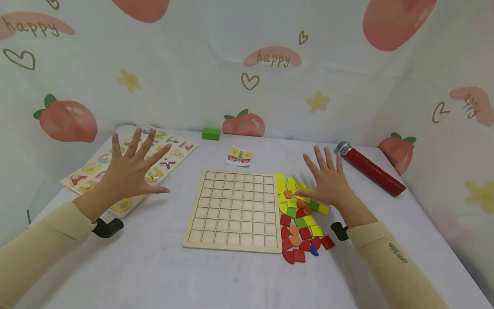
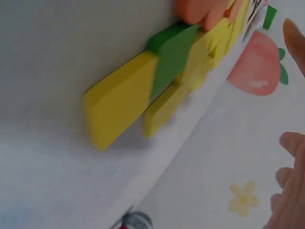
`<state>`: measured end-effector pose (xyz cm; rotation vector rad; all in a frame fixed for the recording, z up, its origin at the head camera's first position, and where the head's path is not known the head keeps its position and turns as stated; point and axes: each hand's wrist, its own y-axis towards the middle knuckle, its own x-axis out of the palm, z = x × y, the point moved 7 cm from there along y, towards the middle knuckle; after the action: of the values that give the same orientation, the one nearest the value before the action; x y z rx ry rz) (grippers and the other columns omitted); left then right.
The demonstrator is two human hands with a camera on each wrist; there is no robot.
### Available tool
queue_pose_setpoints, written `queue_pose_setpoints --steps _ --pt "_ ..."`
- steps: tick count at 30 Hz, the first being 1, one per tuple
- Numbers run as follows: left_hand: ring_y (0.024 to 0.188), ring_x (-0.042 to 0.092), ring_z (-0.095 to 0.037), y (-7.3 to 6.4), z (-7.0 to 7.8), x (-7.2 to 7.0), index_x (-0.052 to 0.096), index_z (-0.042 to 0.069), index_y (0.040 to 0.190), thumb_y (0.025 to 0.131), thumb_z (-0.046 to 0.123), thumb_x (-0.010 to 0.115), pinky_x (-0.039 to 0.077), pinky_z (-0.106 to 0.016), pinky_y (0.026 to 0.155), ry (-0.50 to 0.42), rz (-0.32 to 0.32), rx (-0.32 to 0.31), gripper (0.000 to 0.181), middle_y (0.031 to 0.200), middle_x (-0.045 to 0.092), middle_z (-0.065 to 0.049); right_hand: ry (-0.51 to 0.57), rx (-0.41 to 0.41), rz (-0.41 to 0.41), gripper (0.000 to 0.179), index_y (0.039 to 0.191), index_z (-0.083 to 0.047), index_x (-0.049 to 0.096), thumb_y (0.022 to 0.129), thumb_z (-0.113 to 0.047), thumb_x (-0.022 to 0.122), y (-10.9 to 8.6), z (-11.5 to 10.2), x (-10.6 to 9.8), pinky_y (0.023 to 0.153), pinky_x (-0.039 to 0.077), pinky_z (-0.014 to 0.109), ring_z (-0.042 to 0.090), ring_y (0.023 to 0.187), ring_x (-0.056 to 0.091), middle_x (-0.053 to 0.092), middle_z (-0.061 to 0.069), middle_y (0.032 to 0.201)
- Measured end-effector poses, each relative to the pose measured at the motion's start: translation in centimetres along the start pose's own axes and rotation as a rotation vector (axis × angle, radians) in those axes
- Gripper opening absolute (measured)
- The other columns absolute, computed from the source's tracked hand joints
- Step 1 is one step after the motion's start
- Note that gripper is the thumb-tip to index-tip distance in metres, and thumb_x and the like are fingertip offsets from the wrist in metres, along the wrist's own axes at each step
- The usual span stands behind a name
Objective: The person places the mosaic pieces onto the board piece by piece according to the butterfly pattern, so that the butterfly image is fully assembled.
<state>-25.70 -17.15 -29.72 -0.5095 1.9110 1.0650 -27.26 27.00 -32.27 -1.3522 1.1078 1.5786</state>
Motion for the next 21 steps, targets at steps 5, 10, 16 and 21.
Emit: queue_pose_setpoints --steps 5,10,16,21 --pt "0.144 -0.017 -0.031 1.0 1.6 0.9 0.024 0.023 0.147 0.059 0.082 0.057 -0.008 -0.067 0.108 0.004 -0.075 -0.009 0.111 0.157 -0.014 -0.008 0.164 0.048 -0.112 0.097 0.149 -0.007 0.018 0.079 -0.06 0.059 2.1 -0.4 1.1 0.109 -0.008 0.065 0.047 0.14 -0.005 0.0 0.025 0.154" --pt "0.144 -0.016 -0.033 1.6 3.1 2.2 0.023 0.023 0.148 0.06 0.079 0.06 -0.002 -0.068 0.109 -0.002 -0.137 -0.006 0.11 0.157 -0.016 -0.009 0.293 0.084 -0.23 0.081 0.144 0.003 0.027 0.085 -0.039 0.063 3.8 -1.1 2.6 0.111 0.016 0.062 0.048 0.137 0.018 0.021 0.029 0.149" --pt "0.144 -0.002 -0.04 1.9 5.0 3.7 0.018 0.024 0.15 0.072 0.068 0.062 0.007 -0.069 0.108 -0.122 -0.288 -0.068 0.1 0.157 -0.007 -0.014 0.395 0.149 -0.41 0.036 0.111 0.006 0.061 0.087 -0.02 0.065 5.7 -1.0 4.2 0.089 0.049 0.044 0.031 0.094 0.056 0.061 0.022 0.107" --pt "0.14 0.014 -0.046 1.6 7.4 5.0 0.018 0.021 0.15 0.08 0.055 0.064 0.018 -0.067 0.107 -0.383 -0.477 -0.11 0.091 0.157 -0.005 -0.018 0.446 0.218 -0.475 0.028 0.1 0.004 0.065 0.086 -0.02 0.067 6.3 -0.5 5.0 0.079 0.049 0.034 0.022 0.082 0.053 0.063 0.014 0.091"
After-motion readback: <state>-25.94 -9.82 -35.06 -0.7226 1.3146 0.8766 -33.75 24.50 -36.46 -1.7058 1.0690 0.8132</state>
